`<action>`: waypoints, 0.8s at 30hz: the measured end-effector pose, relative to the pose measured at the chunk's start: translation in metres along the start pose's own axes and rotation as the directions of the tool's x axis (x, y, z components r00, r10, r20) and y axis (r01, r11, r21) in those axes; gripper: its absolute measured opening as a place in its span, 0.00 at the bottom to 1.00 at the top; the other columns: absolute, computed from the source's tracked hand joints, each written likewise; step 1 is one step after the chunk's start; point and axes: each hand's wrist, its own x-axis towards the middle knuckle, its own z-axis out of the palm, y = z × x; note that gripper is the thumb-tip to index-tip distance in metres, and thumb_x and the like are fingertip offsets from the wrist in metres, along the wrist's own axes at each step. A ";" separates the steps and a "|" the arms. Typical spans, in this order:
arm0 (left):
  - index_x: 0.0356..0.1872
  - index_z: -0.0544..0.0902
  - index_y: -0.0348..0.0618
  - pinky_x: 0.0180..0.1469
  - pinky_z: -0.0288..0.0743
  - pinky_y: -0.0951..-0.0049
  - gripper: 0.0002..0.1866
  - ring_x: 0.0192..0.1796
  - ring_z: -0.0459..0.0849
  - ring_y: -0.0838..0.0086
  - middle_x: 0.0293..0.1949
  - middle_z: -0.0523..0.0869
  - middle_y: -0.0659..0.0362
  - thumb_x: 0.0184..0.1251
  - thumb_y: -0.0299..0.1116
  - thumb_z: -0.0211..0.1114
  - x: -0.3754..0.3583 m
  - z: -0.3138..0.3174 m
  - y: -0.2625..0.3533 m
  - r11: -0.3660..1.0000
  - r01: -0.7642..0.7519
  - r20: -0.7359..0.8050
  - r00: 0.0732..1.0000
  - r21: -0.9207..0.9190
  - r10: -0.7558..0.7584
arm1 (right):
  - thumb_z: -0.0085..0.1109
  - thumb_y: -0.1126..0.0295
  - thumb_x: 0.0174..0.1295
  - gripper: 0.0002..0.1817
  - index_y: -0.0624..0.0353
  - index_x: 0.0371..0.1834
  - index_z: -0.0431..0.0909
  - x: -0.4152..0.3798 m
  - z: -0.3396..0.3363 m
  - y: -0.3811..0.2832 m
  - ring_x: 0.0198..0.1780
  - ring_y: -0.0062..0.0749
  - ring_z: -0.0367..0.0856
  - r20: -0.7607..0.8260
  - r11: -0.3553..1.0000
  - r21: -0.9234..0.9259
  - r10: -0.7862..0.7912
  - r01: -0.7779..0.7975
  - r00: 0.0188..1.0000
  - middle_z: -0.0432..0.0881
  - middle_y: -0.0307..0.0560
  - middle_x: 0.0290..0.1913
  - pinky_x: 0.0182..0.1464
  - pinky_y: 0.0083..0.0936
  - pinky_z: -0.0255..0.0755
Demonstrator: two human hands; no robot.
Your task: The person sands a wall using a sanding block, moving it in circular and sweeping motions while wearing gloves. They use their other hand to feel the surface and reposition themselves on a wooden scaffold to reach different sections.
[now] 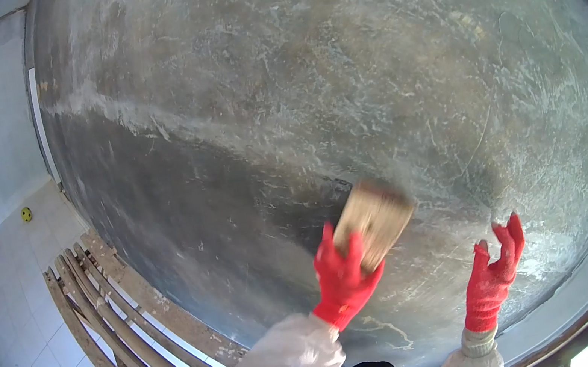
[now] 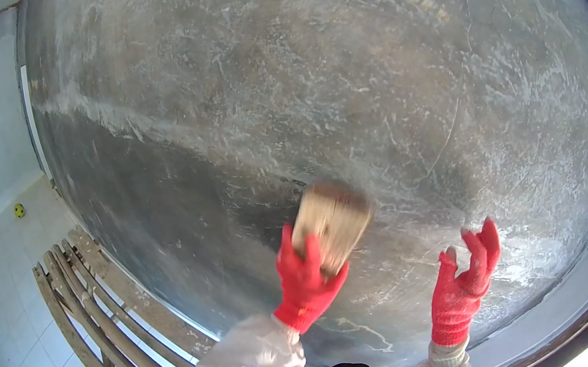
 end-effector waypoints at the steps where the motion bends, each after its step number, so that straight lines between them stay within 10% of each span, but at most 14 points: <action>1: 0.71 0.60 0.49 0.51 0.70 0.43 0.51 0.58 0.70 0.34 0.66 0.60 0.29 0.44 0.43 0.78 0.039 -0.002 0.012 1.000 -0.005 -0.012 1.000 0.017 0.005 | 0.55 0.86 0.56 0.23 0.61 0.57 0.74 0.011 0.000 0.000 0.69 0.47 0.66 -0.019 1.000 -0.009 -0.025 0.025 1.000 0.64 0.57 0.71 0.67 0.37 0.63; 7: 0.70 0.62 0.51 0.50 0.70 0.45 0.49 0.56 0.72 0.35 0.67 0.59 0.30 0.43 0.42 0.78 0.126 -0.009 0.028 0.998 -0.052 -0.077 0.996 0.035 0.055 | 0.56 0.85 0.58 0.25 0.60 0.60 0.74 0.044 0.006 0.013 0.71 0.46 0.64 -0.126 0.977 -0.143 -0.180 0.161 0.976 0.64 0.55 0.71 0.68 0.36 0.62; 15: 0.70 0.62 0.56 0.48 0.73 0.45 0.52 0.54 0.73 0.36 0.66 0.59 0.30 0.39 0.41 0.80 -0.060 -0.008 -0.058 0.991 -0.127 0.067 0.990 0.049 0.124 | 0.62 0.83 0.54 0.29 0.53 0.62 0.74 0.023 0.027 0.019 0.69 0.51 0.65 -0.136 0.966 -0.231 -0.146 0.112 0.980 0.64 0.56 0.70 0.67 0.41 0.63; 24: 0.71 0.64 0.55 0.54 0.69 0.46 0.48 0.58 0.71 0.35 0.68 0.57 0.29 0.45 0.43 0.77 0.145 -0.013 0.023 0.992 -0.120 -0.063 0.991 0.037 0.122 | 0.62 0.78 0.59 0.29 0.53 0.66 0.72 0.083 0.024 0.030 0.70 0.49 0.65 -0.222 0.909 -0.369 -0.291 0.196 0.931 0.65 0.55 0.71 0.69 0.41 0.61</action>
